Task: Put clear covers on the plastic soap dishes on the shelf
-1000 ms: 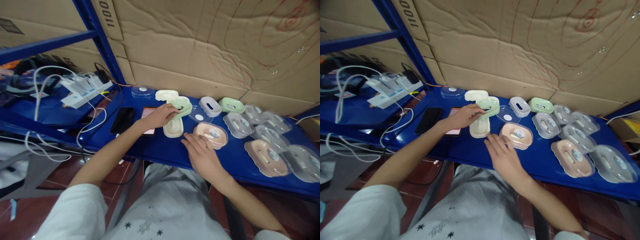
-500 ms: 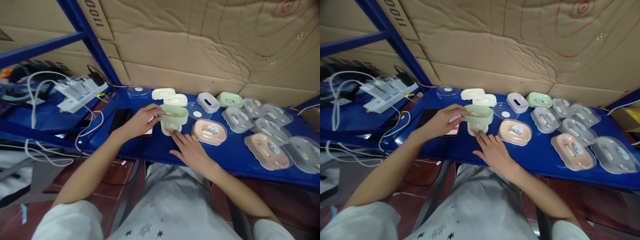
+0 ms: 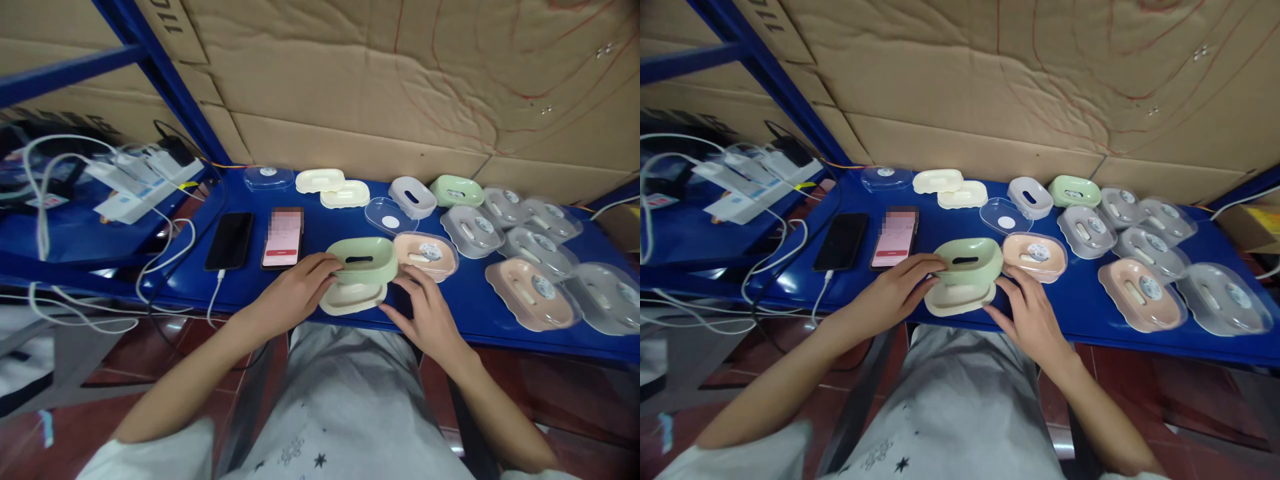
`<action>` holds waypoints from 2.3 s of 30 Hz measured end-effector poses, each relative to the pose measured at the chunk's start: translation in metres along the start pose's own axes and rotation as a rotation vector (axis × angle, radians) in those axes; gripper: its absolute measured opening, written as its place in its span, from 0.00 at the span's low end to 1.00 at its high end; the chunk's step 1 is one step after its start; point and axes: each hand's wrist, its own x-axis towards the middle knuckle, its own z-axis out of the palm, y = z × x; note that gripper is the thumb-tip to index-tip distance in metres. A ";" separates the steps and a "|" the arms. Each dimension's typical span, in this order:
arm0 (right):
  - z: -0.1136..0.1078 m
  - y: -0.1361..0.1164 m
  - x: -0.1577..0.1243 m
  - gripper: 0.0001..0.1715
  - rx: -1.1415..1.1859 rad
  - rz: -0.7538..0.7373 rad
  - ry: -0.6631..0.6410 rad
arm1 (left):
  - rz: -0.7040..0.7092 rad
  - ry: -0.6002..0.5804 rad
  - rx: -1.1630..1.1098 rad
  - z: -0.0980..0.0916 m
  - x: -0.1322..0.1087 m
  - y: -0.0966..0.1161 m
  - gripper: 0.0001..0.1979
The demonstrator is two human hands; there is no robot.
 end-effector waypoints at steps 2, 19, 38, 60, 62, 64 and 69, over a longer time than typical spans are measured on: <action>0.002 0.002 -0.002 0.47 -0.002 -0.031 0.048 | -0.009 0.031 0.069 0.001 -0.010 0.011 0.15; -0.019 0.002 0.032 0.24 0.002 -0.284 -0.204 | 0.029 0.157 0.268 0.039 -0.040 0.033 0.09; -0.008 0.032 0.167 0.23 0.288 0.171 -0.154 | -0.166 0.341 -0.023 0.062 -0.040 0.017 0.14; -0.004 -0.019 0.078 0.47 -0.029 -0.250 -0.423 | -0.180 0.298 -0.078 0.067 -0.045 0.014 0.32; -0.001 -0.014 0.076 0.48 -0.009 -0.264 -0.441 | -0.188 0.295 -0.082 0.066 -0.044 0.015 0.32; 0.000 -0.008 0.079 0.47 0.017 -0.271 -0.454 | -0.192 0.292 -0.082 0.065 -0.043 0.016 0.31; 0.002 0.003 0.085 0.44 0.029 -0.275 -0.464 | -0.208 0.286 -0.085 0.065 -0.042 0.016 0.30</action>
